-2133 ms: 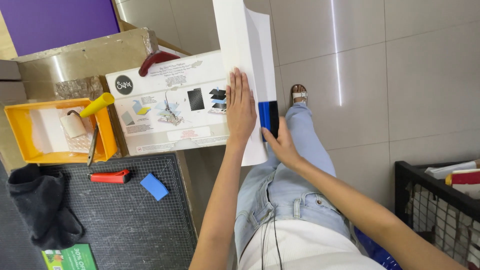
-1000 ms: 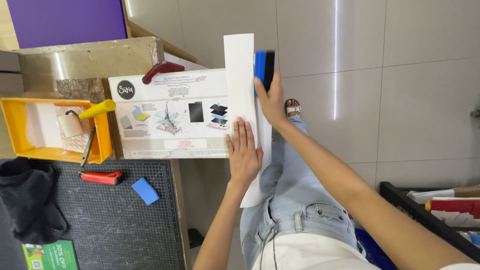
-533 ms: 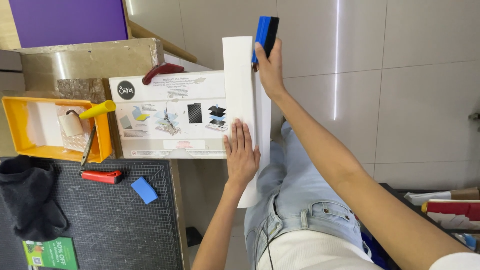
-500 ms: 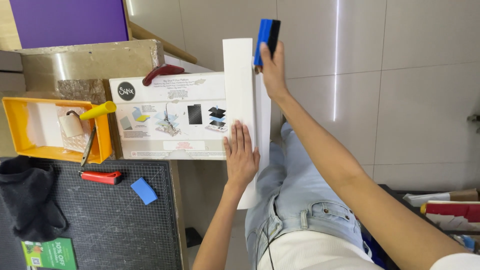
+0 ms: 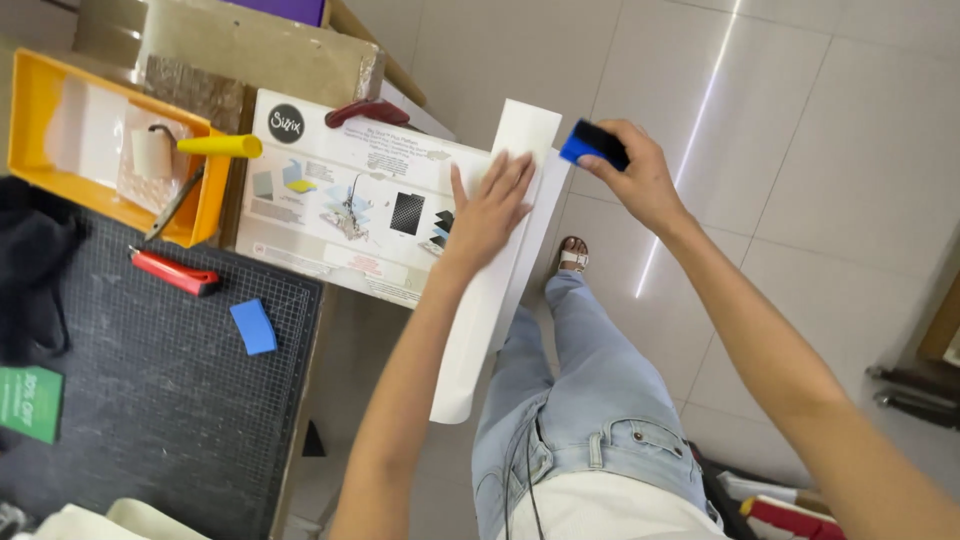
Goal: Smoothing a paper strip with a tool to ensure adhesion and then stacking large cardboard boxes.
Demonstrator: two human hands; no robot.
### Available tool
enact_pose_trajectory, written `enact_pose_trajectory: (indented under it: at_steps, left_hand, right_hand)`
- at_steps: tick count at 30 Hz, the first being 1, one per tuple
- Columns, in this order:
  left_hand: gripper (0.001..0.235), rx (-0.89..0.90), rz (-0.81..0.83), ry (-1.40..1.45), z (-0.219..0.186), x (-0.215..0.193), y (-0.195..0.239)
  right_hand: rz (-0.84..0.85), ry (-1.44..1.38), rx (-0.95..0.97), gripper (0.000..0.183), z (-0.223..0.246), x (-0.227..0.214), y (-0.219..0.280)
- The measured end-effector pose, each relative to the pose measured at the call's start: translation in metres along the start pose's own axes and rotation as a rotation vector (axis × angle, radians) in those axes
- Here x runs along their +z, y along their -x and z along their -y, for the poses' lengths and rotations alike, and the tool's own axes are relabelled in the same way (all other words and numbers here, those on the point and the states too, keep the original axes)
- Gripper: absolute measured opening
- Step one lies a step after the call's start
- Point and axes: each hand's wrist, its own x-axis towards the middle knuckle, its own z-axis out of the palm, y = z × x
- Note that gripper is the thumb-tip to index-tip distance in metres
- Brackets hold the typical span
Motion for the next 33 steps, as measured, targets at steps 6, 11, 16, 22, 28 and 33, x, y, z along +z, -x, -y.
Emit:
enact_pose_trajectory:
  at_steps: [6, 11, 16, 22, 28, 33]
  left_hand:
    - [0.060, -0.116, 0.079, 0.266, 0.022, -0.024, -0.031]
    - [0.063, -0.200, 0.073, 0.411, 0.022, -0.026, -0.035]
    - [0.060, -0.239, 0.081, 0.449, 0.018, -0.035, -0.038]
    - [0.060, -0.233, 0.111, 0.464, 0.015, -0.041, -0.037]
    - [0.068, -0.241, 0.096, 0.456, 0.020, -0.034, -0.036]
    - [0.062, -0.235, 0.073, 0.460, 0.018, -0.034, -0.035]
  right_hand:
    - [0.171, 0.322, -0.405, 0.022, -0.004, 0.005, -0.050]
    - [0.311, 0.372, -0.623, 0.018, -0.012, 0.017, -0.080]
    - [0.355, 0.354, -0.687, 0.020, -0.009, 0.015, -0.090]
    - [0.392, 0.338, -0.692, 0.020, -0.006, 0.018, -0.093]
    - [0.344, 0.363, -0.853, 0.021, 0.007, 0.031, -0.104]
    - [0.349, 0.386, -0.852, 0.017, -0.012, 0.018, -0.094]
